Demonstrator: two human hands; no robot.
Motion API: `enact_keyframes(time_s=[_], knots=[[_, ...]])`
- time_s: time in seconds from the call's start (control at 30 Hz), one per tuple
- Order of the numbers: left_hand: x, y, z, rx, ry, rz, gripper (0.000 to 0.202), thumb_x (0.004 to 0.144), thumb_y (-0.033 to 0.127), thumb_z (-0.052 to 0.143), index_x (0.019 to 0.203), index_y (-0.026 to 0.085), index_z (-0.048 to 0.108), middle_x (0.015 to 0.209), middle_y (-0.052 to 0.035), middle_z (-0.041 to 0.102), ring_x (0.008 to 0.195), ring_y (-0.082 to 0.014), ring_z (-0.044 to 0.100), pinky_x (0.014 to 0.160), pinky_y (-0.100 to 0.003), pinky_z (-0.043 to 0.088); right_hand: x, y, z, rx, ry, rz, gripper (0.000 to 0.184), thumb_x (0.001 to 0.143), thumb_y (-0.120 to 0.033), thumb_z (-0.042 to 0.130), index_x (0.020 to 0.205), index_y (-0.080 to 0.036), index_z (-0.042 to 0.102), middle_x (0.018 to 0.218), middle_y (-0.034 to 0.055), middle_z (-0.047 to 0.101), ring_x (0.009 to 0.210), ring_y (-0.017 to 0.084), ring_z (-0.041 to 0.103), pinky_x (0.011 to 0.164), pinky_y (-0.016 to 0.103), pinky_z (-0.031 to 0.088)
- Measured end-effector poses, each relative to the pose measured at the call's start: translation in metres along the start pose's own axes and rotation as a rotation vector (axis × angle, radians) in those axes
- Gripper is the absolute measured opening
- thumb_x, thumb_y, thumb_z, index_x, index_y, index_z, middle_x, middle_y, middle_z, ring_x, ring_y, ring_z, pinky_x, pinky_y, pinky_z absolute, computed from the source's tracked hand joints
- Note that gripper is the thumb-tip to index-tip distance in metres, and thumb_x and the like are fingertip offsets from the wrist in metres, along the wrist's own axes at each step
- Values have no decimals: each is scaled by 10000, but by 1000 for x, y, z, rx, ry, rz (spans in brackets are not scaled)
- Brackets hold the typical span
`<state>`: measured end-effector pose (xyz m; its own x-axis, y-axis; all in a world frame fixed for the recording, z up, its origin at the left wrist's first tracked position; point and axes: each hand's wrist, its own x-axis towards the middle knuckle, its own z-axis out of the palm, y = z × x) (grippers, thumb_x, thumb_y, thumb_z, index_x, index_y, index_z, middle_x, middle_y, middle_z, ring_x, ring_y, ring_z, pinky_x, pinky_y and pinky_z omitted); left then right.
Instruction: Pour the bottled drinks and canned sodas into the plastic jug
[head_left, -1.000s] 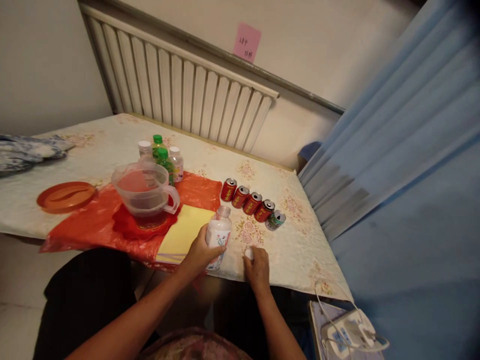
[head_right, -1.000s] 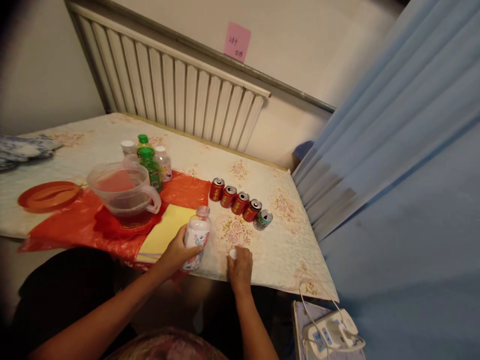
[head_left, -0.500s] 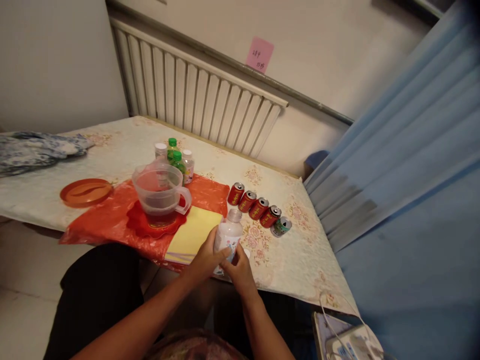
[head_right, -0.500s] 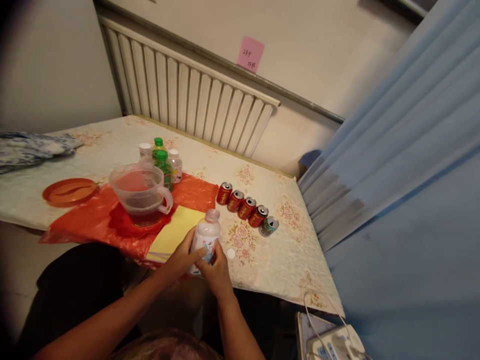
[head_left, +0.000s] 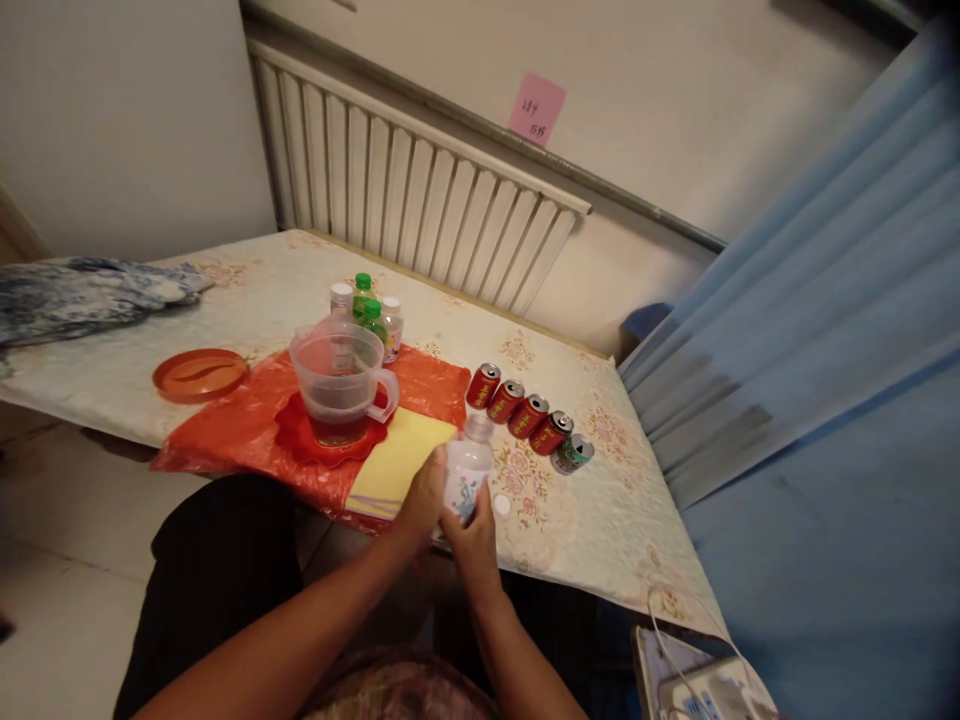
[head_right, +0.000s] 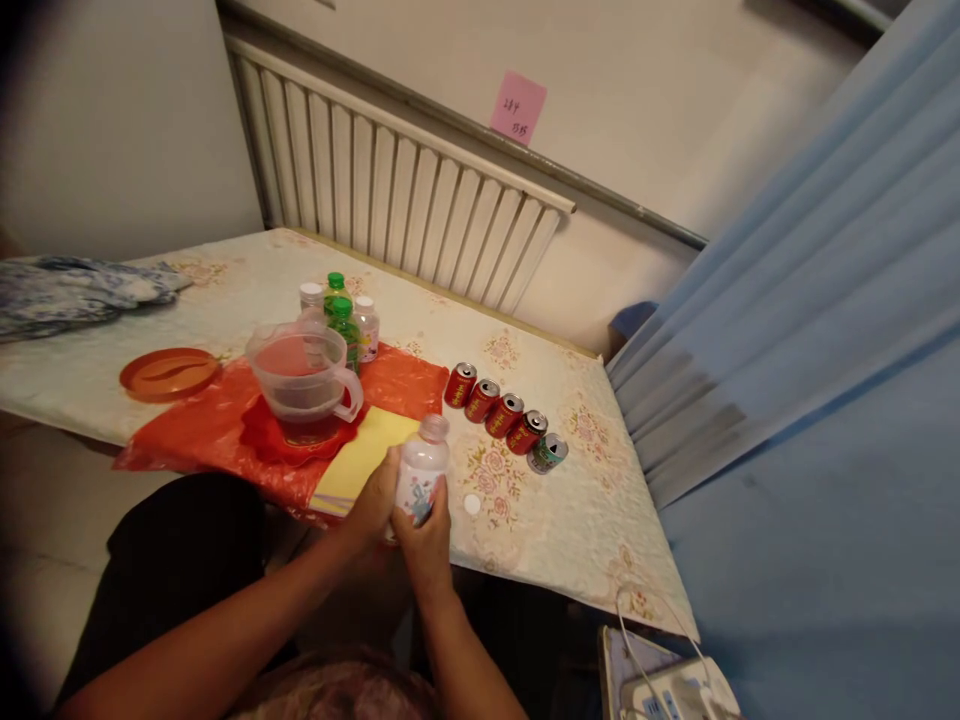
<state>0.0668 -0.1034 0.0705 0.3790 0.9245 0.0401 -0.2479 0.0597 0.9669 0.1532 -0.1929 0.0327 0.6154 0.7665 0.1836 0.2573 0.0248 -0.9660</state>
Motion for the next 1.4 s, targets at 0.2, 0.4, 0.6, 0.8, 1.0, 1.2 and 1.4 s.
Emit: enact_keyframes(time_s=[0.2,0.4,0.6,0.8,1.0,1.2,1.4], knots=[[1,3,0,-34,36,-27,718,910,687,290,1272,138,576,1312,-157,624,1259,-277,540,1068,-421,396,0,-7,6,23,43,58,733,646,-303,730,1330,-160,508,1159,81,663,1059,256,618,879,342,527],[-10,0,-5,49,-146,-150,750,882,728,315,1159,114,644,1090,-141,730,1098,-299,628,950,-405,487,1,-12,1,137,-166,140,683,652,-270,721,1297,-174,520,1114,53,689,957,223,644,833,316,535],[-15,-1,-13,-52,-264,-91,584,900,605,446,1252,157,578,1275,-120,645,1166,-275,585,1001,-390,461,1,-7,-9,279,-254,138,620,690,-262,715,1281,-198,537,1125,44,698,995,234,647,875,349,526],[-15,15,-13,-67,-338,-85,585,815,468,604,1291,140,511,1235,-118,647,1087,-279,619,909,-378,507,-3,-11,-9,243,-277,151,613,680,-266,712,1266,-193,549,1103,44,705,971,235,653,835,344,541],[-16,17,-12,14,-234,-51,605,756,346,627,1309,142,491,1273,-119,623,1173,-296,577,995,-402,462,-4,-14,-9,234,-303,150,632,659,-280,722,1263,-198,554,1091,37,707,963,233,650,806,321,534],[-18,18,-11,65,-178,-54,582,742,306,609,1294,147,516,1271,-114,625,1155,-298,586,995,-415,464,-6,-14,-5,251,-282,150,632,637,-303,730,1238,-199,566,1065,31,710,922,224,648,770,306,525],[-19,21,-10,73,-157,-57,569,739,302,605,1282,153,517,1283,-115,613,1177,-296,570,1013,-412,450,-7,-16,-4,242,-272,159,648,635,-325,728,1249,-201,559,1065,36,715,907,230,657,758,316,533]])
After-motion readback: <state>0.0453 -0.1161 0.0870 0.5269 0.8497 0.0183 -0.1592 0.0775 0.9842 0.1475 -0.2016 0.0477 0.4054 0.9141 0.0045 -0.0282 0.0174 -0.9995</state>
